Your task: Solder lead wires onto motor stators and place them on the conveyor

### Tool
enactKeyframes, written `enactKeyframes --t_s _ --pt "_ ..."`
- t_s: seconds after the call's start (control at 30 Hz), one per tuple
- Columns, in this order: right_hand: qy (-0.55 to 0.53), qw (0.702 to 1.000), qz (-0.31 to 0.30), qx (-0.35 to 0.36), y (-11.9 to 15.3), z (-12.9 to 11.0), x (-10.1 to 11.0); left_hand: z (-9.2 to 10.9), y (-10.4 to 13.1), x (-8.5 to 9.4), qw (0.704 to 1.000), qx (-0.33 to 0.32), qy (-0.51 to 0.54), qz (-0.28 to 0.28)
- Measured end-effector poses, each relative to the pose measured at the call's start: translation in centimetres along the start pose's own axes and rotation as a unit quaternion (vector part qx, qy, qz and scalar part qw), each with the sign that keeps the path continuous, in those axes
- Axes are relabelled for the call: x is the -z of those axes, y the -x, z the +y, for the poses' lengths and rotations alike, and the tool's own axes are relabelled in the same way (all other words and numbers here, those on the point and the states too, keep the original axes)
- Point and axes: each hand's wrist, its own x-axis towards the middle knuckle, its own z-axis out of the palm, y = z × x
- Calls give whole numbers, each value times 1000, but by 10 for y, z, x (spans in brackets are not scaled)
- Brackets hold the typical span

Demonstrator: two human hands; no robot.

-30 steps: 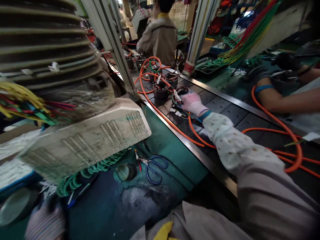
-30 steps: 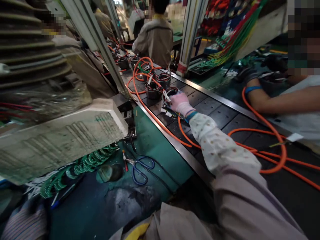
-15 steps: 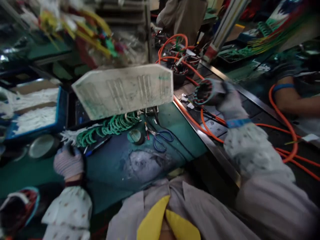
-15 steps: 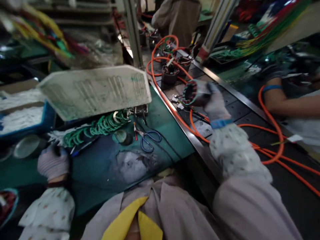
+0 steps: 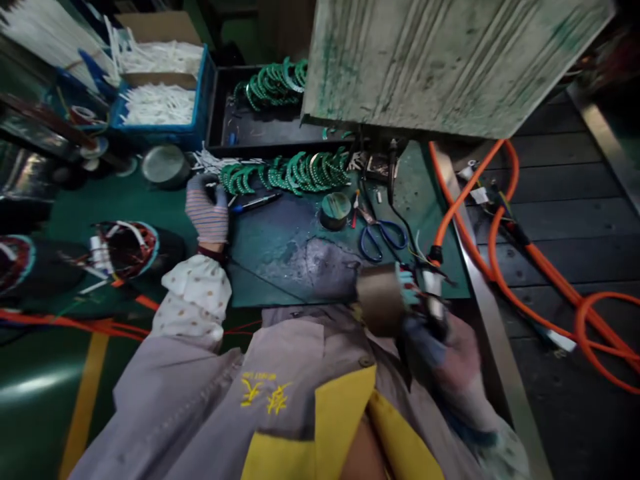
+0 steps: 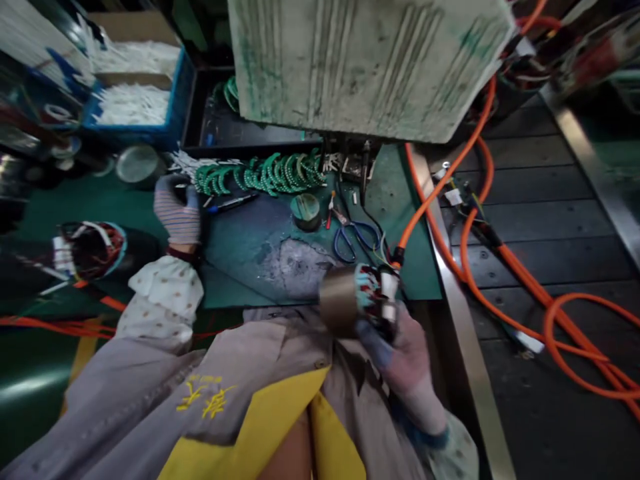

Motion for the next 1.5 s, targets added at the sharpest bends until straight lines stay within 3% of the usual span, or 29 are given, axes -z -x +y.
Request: enactKeyframes --t_s 0.07,0.13,0.2,0.27,0.4,0.6,0.67,0.77,0.83,0.87,0.9,0.97,1.03,1.17,1.3,1.43,1.5 --pt "73 991 -49 105 -27 -9 -27 8 3 2 999 -37 2 -19" --pt "139 958 -112 225 -50 -23 -39 25 -1 4 993 -94 -21 -64" --pt "161 930 -129 303 -64 -37 -30 50 -11 4 973 -171 -66 -138" --pt "146 931 -88 323 -72 -44 -8 79 -25 0 947 -235 -96 -198" --pt "146 959 12 242 -74 -42 27 119 -49 -14 892 -343 -159 -249" --pt "109 977 75 168 -47 -11 6 128 -72 -21 852 -408 -169 -280" --pt "152 973 111 134 -39 -2 2 126 -82 -14 852 -400 -185 -280" --pt "189 964 148 112 -38 7 5 126 -88 3 887 -368 -191 -203" --pt "185 962 154 129 -47 10 8 132 -76 12 900 -367 -181 -150" --pt "185 961 154 137 -53 11 10 138 -66 15 893 -386 -179 -148" --pt "188 960 151 140 -62 11 11 144 -53 14 879 -413 -179 -159" --pt "205 960 136 133 -82 12 16 156 -26 7 820 -490 -184 -232" --pt "227 959 108 134 -107 12 23 163 -7 -4 795 -520 -168 -262" --pt "234 958 -27 163 -161 16 39 158 -2 -16 788 -553 -71 -263" --pt "235 945 -166 157 -203 38 41 153 -7 -15 756 -588 -48 -285" --pt "247 936 -187 165 -213 67 36 166 0 -4 722 -605 -82 -327" --pt "239 942 -158 177 -206 73 40 176 11 15 748 -575 -84 -319"
